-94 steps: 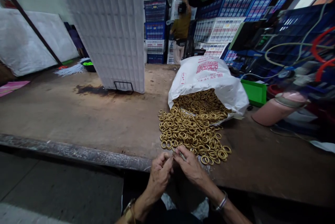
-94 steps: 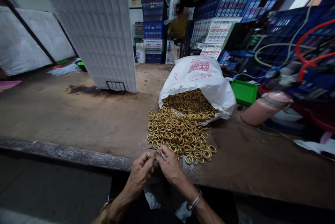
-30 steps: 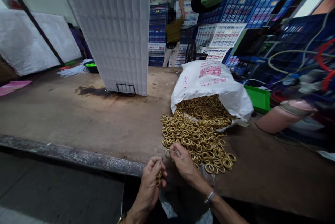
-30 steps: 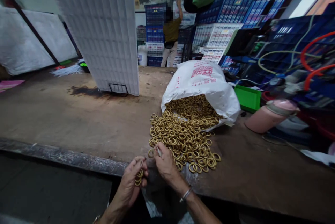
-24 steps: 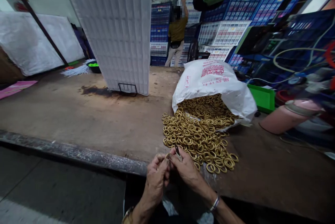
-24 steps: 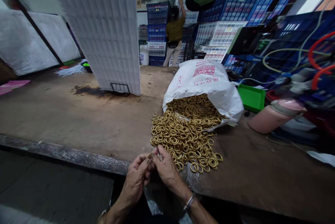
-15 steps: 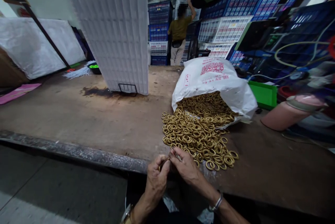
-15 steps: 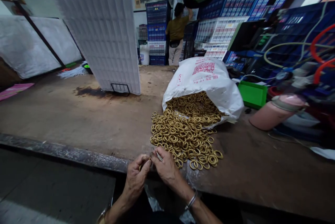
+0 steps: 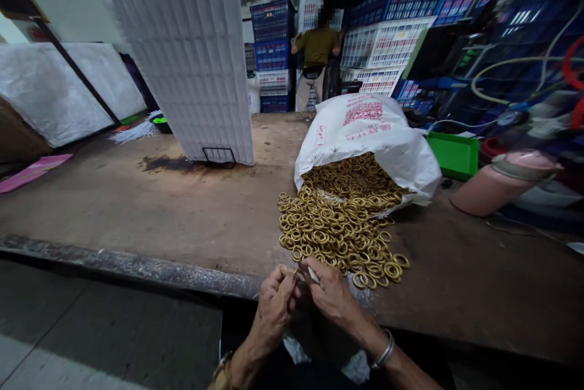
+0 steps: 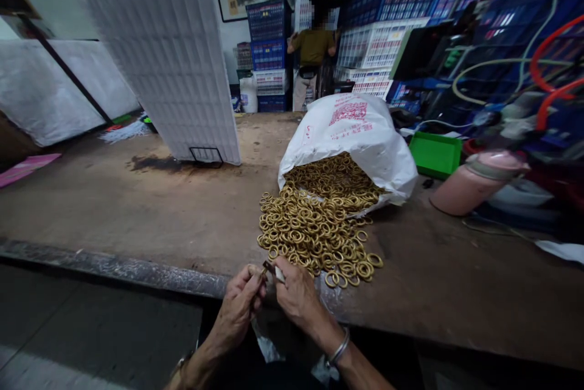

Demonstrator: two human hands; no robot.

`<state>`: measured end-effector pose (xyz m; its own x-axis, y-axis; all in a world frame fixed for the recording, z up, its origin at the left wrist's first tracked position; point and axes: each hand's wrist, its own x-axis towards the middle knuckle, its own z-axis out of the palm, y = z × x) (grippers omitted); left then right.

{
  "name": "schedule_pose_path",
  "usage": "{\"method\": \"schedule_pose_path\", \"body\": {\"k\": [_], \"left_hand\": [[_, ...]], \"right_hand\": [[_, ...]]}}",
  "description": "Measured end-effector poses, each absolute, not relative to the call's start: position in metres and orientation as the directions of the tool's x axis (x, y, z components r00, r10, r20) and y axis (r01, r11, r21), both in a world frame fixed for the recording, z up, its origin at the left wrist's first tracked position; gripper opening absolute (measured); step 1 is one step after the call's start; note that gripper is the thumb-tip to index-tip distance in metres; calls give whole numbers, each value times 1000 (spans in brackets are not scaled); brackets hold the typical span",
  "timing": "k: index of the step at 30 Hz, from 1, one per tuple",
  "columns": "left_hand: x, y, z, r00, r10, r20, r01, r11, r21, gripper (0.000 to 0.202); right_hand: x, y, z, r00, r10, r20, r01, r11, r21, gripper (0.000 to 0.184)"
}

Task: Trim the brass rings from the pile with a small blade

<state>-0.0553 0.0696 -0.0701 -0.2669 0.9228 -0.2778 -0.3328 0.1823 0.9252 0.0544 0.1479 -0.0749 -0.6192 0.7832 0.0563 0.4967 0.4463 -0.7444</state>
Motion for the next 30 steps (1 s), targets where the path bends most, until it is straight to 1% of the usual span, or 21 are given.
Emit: {"method": "schedule_pose_path", "body": {"k": [3,8,12,14,17,21,25,30], "left_hand": [[-54,72,-67,-299,922,-245,-301,152,941,33],[-53,74,-68,-344,918,-199,-252,114,961,34],[-54,71,-71,-353,917,-185,-238,103,966,34],[-53,65,-69,-326,922,-209,-259,126,958,34],[-49,57,-64,-220,937,-271,-327,190,926,32],[-46,55,-60,-94,930,-354,-515,259,817,32],[-47,60,-64,-85,925,-370,-640,234,732,30],[-50,62,-66,-91,908,-408,-730,218,648,24]], "right_hand": [[59,145,-75,-677,734,57,519,531,-669,22],[60,144,-78,-699,715,19,563,566,-602,29],[59,146,-79,-727,686,-33,586,594,-552,29],[60,150,-80,-710,702,-44,627,604,-492,28],[65,159,-81,-648,761,-25,710,592,-380,27],[70,177,-74,-563,822,83,766,557,-322,26],[69,196,-68,-470,868,159,829,496,-260,23],[59,209,-69,-454,883,119,867,468,-171,14]]}}
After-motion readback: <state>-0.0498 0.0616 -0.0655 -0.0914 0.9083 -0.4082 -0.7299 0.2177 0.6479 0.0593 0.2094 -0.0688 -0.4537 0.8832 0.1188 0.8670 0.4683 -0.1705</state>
